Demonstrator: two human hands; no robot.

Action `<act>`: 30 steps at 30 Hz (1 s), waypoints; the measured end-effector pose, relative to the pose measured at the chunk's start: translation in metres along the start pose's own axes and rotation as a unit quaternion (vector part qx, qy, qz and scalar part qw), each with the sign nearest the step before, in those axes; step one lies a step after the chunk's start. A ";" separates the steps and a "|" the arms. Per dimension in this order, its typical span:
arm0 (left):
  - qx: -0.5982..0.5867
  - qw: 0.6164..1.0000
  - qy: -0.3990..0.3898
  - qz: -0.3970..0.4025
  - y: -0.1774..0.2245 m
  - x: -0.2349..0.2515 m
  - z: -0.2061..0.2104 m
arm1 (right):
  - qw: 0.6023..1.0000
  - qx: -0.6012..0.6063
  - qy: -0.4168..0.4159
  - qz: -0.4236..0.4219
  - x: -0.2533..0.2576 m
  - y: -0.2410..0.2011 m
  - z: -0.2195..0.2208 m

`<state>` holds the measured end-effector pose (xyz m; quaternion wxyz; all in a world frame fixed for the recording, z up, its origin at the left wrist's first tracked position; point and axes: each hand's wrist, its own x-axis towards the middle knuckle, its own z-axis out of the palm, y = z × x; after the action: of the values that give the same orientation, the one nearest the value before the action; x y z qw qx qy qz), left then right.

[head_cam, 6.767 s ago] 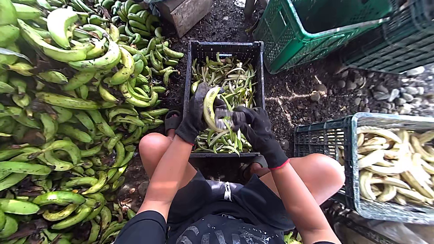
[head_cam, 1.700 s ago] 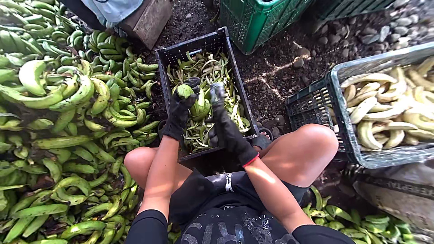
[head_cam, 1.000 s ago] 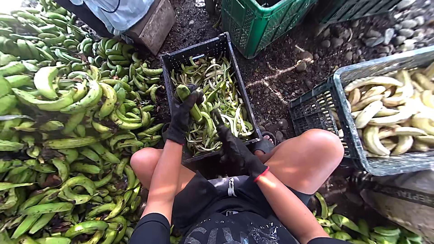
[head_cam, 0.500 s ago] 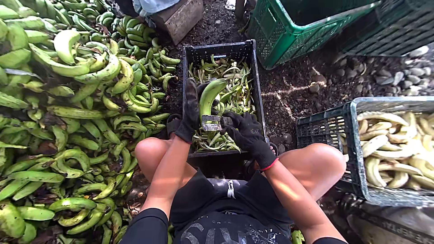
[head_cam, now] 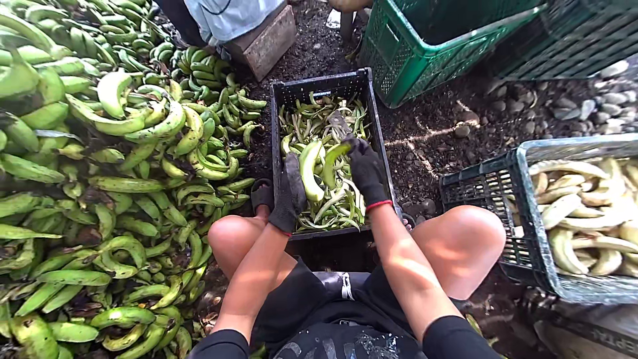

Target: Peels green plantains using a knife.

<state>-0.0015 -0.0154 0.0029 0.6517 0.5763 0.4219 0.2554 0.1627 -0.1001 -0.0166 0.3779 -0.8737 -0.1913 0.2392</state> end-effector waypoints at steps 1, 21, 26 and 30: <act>-0.050 0.999 -0.009 -0.015 0.006 0.004 -0.001 | 1.000 0.015 -0.006 -0.024 0.003 0.005 -0.004; -0.095 0.978 -0.187 0.007 0.011 0.003 -0.001 | 0.988 -0.038 0.032 -0.148 -0.016 -0.025 -0.046; -0.113 0.963 0.041 0.241 0.005 0.025 0.006 | 0.978 -0.085 -0.048 -0.184 -0.080 -0.003 -0.024; -0.026 0.941 0.231 0.246 0.011 0.036 0.012 | 0.977 -0.120 -0.024 -0.173 -0.096 0.010 -0.011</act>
<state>0.0289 0.0098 0.0044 0.4681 0.5704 0.3993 0.5440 0.0929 -0.1620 0.0086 0.3014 -0.8603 -0.3759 0.1666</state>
